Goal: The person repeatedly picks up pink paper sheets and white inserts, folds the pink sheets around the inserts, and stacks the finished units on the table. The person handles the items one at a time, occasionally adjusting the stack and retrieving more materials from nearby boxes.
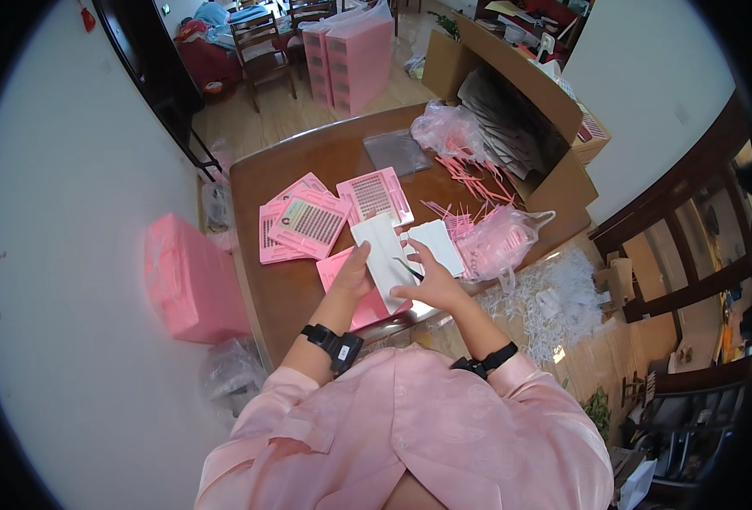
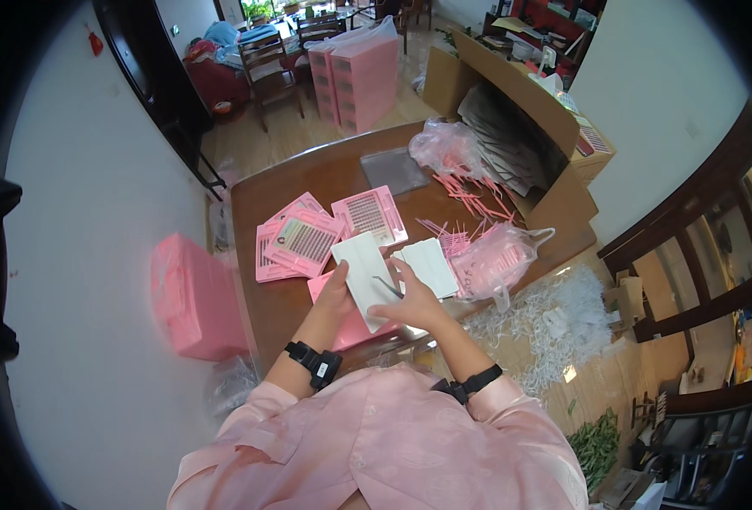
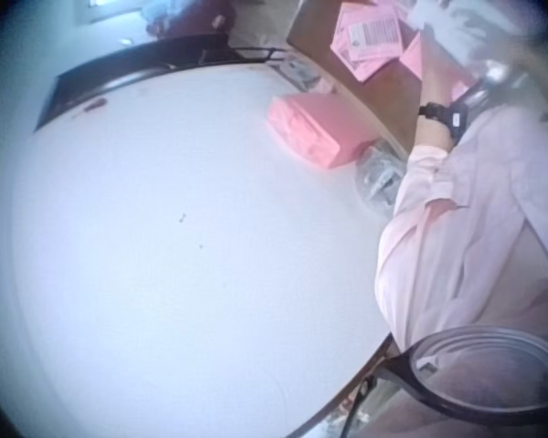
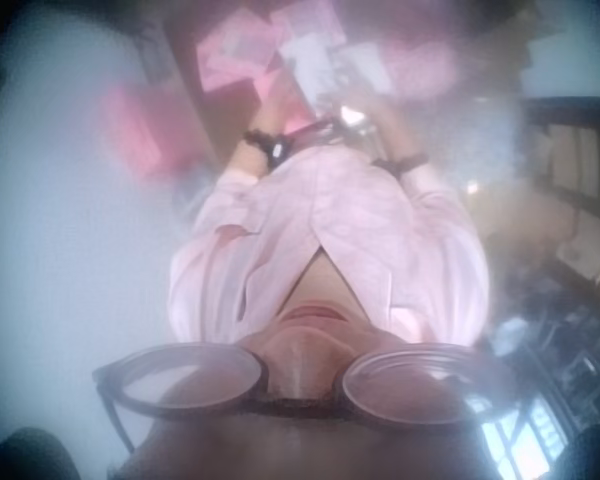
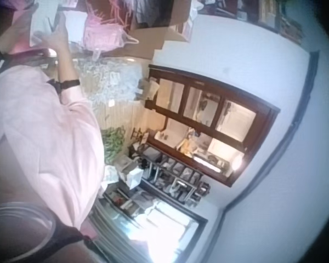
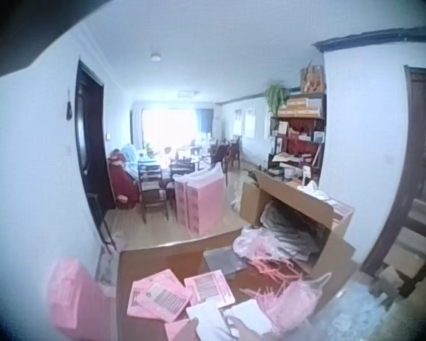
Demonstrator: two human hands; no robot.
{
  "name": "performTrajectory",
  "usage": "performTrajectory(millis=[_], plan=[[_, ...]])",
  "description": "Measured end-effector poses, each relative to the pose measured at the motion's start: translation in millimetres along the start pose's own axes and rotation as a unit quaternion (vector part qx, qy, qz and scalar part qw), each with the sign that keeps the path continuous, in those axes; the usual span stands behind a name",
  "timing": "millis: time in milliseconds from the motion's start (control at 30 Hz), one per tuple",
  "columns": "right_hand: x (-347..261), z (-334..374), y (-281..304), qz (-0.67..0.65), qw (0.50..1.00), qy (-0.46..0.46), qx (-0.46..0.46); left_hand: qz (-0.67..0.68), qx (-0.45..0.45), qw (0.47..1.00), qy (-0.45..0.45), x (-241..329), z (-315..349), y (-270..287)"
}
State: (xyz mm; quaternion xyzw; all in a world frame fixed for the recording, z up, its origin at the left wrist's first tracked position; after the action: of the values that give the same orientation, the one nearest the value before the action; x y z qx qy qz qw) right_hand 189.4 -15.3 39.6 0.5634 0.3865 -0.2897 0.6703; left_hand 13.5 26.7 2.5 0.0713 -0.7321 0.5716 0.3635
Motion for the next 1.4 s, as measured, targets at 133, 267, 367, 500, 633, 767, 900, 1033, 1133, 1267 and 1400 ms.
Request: performTrajectory(millis=[133,267,367,500,633,767,900,1033,1133,1267,1400], plan=[[-16,-7,8,0.075,0.995,0.021,0.065,0.016,-0.075,0.997,0.032,6,17,4],[-39,-12,0,0.12,0.99,0.046,0.051,-0.016,-0.061,0.997,0.037,7,31,-3],[-49,-3,-17,0.091,0.993,0.066,-0.024,-0.038,-0.02,0.999,0.023,12,51,-7],[-19,44,-15,0.186,0.954,0.073,-0.225,-0.036,-0.009,0.999,0.007,30,62,1],[24,97,7,0.412,0.841,-0.079,-0.342,-0.058,-0.008,0.998,-0.009,54,81,5],[-9,87,8,0.27,0.96,0.054,-0.048,-0.036,-0.028,0.999,-0.007,54,95,-12],[-73,55,-13,0.113,0.973,0.144,0.143,-0.035,-0.064,0.997,-0.012,59,107,-32],[-102,39,-34,0.154,0.967,0.126,0.157,-0.077,-0.054,0.994,-0.049,67,116,-39],[-104,38,-40,0.168,0.964,0.126,0.161,-0.05,-0.05,0.996,-0.051,69,125,-38],[-108,39,-46,0.177,0.965,0.128,0.148,-0.03,-0.051,0.997,-0.05,71,134,-35],[-115,45,-51,0.197,0.955,0.195,0.104,-0.047,-0.023,0.997,-0.064,70,134,-29]])
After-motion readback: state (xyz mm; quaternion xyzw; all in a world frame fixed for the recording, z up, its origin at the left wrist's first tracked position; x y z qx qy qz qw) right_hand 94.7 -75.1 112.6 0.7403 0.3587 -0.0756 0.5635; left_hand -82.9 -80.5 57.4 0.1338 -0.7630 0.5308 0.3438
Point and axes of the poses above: each hand's wrist, its own z-axis away from the middle knuckle, its own y-axis out of the back of the hand, x = y × z, the point moved 3 cm from there along -z, towards the middle knuckle
